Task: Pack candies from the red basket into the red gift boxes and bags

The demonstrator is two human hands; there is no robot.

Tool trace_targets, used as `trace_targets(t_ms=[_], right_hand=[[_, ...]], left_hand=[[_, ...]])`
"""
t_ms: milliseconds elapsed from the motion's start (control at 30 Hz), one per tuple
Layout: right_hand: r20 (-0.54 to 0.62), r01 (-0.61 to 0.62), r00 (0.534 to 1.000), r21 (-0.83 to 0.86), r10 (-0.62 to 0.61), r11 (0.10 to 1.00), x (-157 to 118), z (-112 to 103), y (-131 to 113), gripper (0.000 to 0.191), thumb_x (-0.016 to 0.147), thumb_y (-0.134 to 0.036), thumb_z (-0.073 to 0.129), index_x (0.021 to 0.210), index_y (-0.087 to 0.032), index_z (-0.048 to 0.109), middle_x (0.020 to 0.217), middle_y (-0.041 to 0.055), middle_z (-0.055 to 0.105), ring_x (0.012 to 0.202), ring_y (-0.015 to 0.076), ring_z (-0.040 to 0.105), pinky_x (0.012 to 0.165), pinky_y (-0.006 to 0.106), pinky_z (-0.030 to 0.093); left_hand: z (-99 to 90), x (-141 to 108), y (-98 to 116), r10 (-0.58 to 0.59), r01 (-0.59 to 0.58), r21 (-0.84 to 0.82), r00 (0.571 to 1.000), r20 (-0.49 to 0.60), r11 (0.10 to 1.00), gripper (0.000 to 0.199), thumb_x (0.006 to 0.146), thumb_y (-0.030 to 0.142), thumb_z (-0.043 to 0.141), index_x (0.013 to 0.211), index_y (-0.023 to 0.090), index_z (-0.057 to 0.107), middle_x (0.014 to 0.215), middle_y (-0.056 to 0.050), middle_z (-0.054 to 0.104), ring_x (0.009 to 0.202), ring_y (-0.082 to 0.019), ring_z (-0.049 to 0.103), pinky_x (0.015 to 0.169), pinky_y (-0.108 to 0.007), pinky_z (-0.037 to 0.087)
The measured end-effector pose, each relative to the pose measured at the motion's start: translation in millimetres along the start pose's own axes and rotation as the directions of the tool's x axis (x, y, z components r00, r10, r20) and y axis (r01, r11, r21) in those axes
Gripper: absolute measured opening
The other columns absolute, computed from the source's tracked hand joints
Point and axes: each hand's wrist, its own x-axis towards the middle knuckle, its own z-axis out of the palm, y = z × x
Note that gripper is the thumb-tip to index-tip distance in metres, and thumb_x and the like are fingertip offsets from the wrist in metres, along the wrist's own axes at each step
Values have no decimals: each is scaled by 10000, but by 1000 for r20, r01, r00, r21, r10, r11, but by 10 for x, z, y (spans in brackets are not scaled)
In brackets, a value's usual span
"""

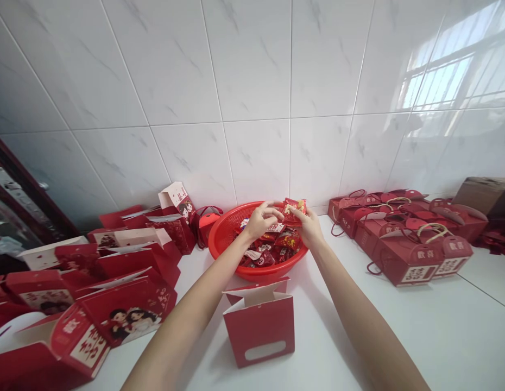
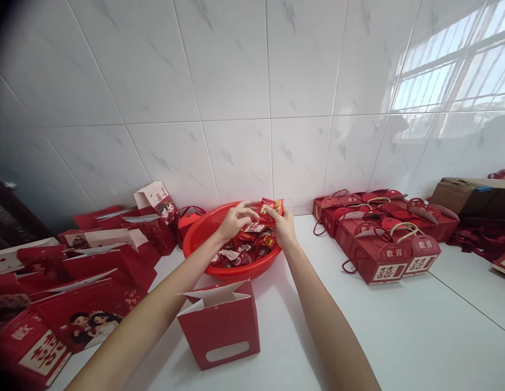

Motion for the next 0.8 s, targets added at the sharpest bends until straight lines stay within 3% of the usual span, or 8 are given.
trace_targets(t_ms=[100, 233, 267, 400, 467, 567, 667, 800], right_hand=[[-77, 18, 997, 40, -15, 999, 14, 4, -5, 336, 543, -306, 887, 780, -202, 672, 760, 24, 750, 720, 218, 705, 689, 345, 596], [-80, 2, 997, 22, 0, 1000, 19, 4, 2, 334, 559, -303, 881, 786, -200, 659, 753, 30, 747, 720, 226, 710, 693, 361, 606], [-78, -2, 997, 12, 3, 1000, 19, 4, 4, 336, 560, -304, 879, 789, -199, 657, 756, 33, 747, 723, 228, 712, 689, 361, 605], [-73, 20, 997, -28, -22, 999, 9, 5, 5, 342, 554, -327, 873, 786, -200, 656, 737, 24, 740, 707, 221, 707, 649, 334, 592], [-67, 33, 997, -31, -35, 999, 2, 8, 0, 344, 547, -335, 875, 777, -199, 659, 726, 17, 738, 699, 215, 703, 638, 322, 585], [-58, 32, 998, -33, -33, 999, -11, 13, -6, 337, 541, -324, 875, 770, -197, 664, 721, 10, 739, 683, 200, 695, 634, 306, 576], [-45, 20, 999, -53, -22, 998, -22, 13, -5, 325, 552, -317, 865, 781, -195, 671, 726, 9, 738, 675, 191, 687, 630, 299, 563], [-21, 31, 999, -66, -32, 997, -29, 8, 6, 309, 574, -326, 856, 785, -192, 672, 740, 13, 737, 696, 194, 687, 655, 307, 558]], left_hand=[[11, -8, -124, -160, 147, 102, 978, 136, 984, 233, 687, 171, 523, 631, 185, 749, 806, -38, 753, 799, -200, 688, 803, -301, 545], [72, -93, -334, -376, 230, 322, 765, 523, 918, 202, 643, 173, 584, 692, 209, 777, 673, -7, 738, 626, -186, 662, 638, -251, 516], [86, -107, -370, -369, 200, 347, 757, 539, 916, 257, 631, 151, 583, 761, 225, 792, 729, -9, 760, 649, -190, 674, 638, -244, 515], [111, -85, -367, -287, 55, 470, 852, 438, 881, 540, 648, 74, 518, 1105, 240, 754, 1119, -63, 765, 896, -226, 712, 738, -248, 522], [118, -59, -296, -347, 11, 597, 822, 452, 802, 552, 688, 75, 515, 1180, 229, 711, 1195, -73, 736, 964, -233, 702, 790, -260, 518], [150, -55, -189, -438, -40, 695, 750, 496, 718, 417, 722, 126, 571, 1103, 214, 715, 1062, -71, 758, 917, -243, 700, 795, -276, 517], [200, -86, -135, -447, -62, 722, 747, 492, 690, 374, 674, 158, 663, 1039, 218, 718, 1015, -85, 748, 932, -274, 690, 804, -299, 513], [240, -110, -94, -456, -73, 769, 768, 450, 635, 599, 593, 153, 746, 1180, 232, 659, 1104, -112, 723, 1000, -313, 670, 838, -340, 507]])
